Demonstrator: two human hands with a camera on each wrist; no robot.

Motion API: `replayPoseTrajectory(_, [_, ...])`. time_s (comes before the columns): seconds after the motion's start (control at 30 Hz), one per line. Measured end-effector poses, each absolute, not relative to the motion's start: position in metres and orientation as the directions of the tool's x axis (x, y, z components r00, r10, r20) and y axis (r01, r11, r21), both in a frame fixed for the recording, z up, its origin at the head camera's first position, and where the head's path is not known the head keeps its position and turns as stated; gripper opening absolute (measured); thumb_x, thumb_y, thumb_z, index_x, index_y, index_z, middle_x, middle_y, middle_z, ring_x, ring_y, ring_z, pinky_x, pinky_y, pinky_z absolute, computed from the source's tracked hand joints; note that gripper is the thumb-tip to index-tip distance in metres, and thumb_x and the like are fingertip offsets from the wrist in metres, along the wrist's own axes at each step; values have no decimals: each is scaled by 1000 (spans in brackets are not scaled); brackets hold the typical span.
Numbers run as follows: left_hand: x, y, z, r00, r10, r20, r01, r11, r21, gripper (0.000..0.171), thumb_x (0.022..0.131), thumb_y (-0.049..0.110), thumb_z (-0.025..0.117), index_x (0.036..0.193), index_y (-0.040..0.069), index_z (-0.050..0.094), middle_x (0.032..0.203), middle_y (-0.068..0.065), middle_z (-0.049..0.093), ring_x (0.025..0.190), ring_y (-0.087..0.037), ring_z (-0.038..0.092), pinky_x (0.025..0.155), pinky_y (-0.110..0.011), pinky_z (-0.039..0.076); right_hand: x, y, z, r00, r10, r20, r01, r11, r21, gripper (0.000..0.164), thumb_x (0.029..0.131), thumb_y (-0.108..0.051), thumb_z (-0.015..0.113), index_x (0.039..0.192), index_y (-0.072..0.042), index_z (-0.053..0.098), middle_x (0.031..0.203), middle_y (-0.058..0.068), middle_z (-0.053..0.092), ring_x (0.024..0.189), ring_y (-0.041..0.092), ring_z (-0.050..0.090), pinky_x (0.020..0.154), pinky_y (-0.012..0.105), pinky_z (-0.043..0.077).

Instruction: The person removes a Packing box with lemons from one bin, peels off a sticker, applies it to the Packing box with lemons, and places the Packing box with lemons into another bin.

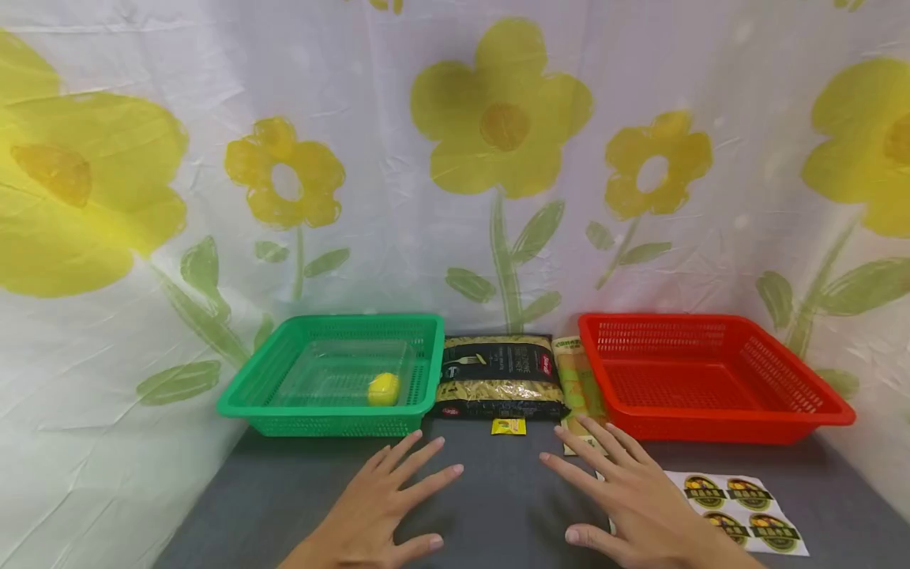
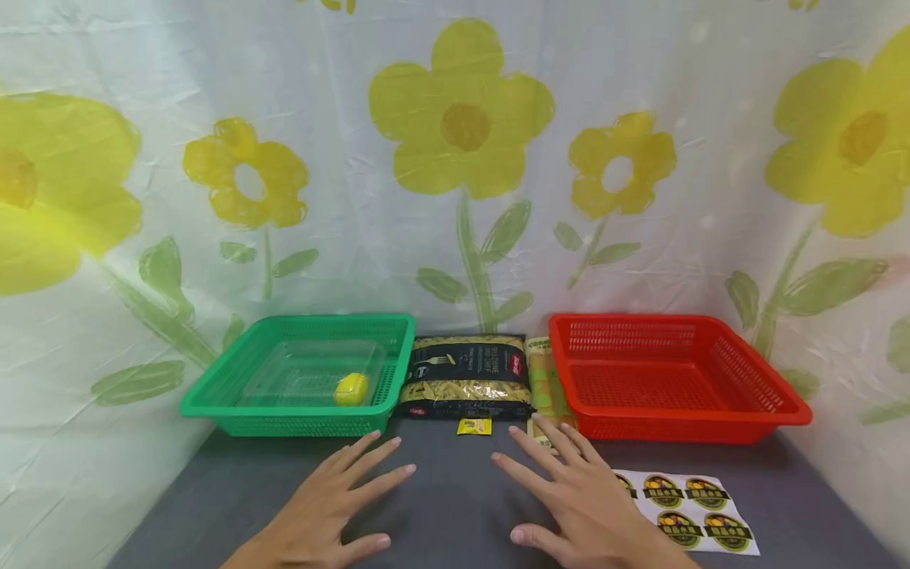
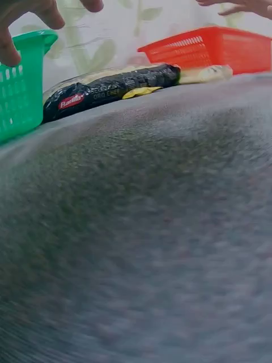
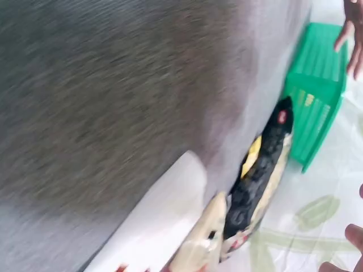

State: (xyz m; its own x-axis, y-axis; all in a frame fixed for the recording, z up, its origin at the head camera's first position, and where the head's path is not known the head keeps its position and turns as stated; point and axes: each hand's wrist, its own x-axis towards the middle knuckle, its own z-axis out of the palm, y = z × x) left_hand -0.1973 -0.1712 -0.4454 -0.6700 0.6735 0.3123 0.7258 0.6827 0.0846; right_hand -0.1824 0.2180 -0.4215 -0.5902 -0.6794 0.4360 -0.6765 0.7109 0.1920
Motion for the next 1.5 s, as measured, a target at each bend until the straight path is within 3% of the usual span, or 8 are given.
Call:
replayPoseTrajectory(0.1, [-197,-175,-448,-713,611,343,692,691,207,76,94,56,63,158,47,25,165,9,27,149,-31,33,103,-67,42,-184,207,-418,-617,-655,436,-671,728,143,82,89,-70,58,160,-41,27,168,-6,24,152,33,25,125,53,6])
replayPoseTrajectory(0.23, [-197,-176,-449,-785,498,369,616,696,371,68,94,53,65,153,51,32,157,8,39,142,-27,42,99,-63,46,-190,192,-414,-631,-632,450,-683,728,66,80,92,-68,56,160,-40,26,168,-6,23,151,30,27,108,62,37])
replayPoseTrajectory(0.3, [-197,-176,-450,-817,437,376,572,691,441,63,94,55,65,151,52,36,154,9,41,140,-24,44,97,-61,48,-196,184,-412,-624,-630,462,-705,709,13,79,93,-65,58,161,-38,27,167,-5,24,150,31,29,105,65,40])
replayPoseTrajectory(0.67, [-206,-184,-462,-790,142,597,567,542,621,44,95,19,71,137,26,59,134,3,61,119,-22,60,89,-48,56,-232,133,-403,-702,-543,462,-707,609,-359,76,95,-53,64,160,-38,27,163,-6,32,147,24,36,105,61,44])
replayPoseTrajectory(0.93, [-221,-187,-467,-845,-111,523,454,368,812,25,99,10,66,123,5,68,120,-12,69,104,-17,67,81,-26,58,-257,104,-393,-791,-486,371,-593,463,-659,74,97,-46,66,160,-28,30,161,0,37,145,29,40,112,57,40])
replayPoseTrajectory(1.13, [-236,-195,-472,-849,-284,446,348,336,875,20,98,13,68,113,1,70,108,-14,72,93,-6,68,77,-18,56,-277,75,-386,-830,-453,325,-491,318,-811,68,101,-35,64,159,-25,30,161,2,36,145,28,40,108,53,45])
replayPoseTrajectory(1.33, [-250,-205,-468,-880,-423,214,256,-43,966,41,104,30,58,111,-10,61,102,-17,71,92,-22,72,78,-35,62,-295,45,-376,-855,-460,240,-376,229,-898,74,102,-42,60,161,-21,22,164,6,29,148,29,35,112,52,42])
replayPoseTrajectory(1.5, [-258,-214,-463,-891,-453,33,223,-372,901,46,104,39,55,110,-6,56,94,-9,71,92,-24,69,85,-40,60,-307,23,-371,-869,-467,165,-275,177,-945,77,103,-45,58,163,-21,17,167,8,23,150,31,32,114,52,40])
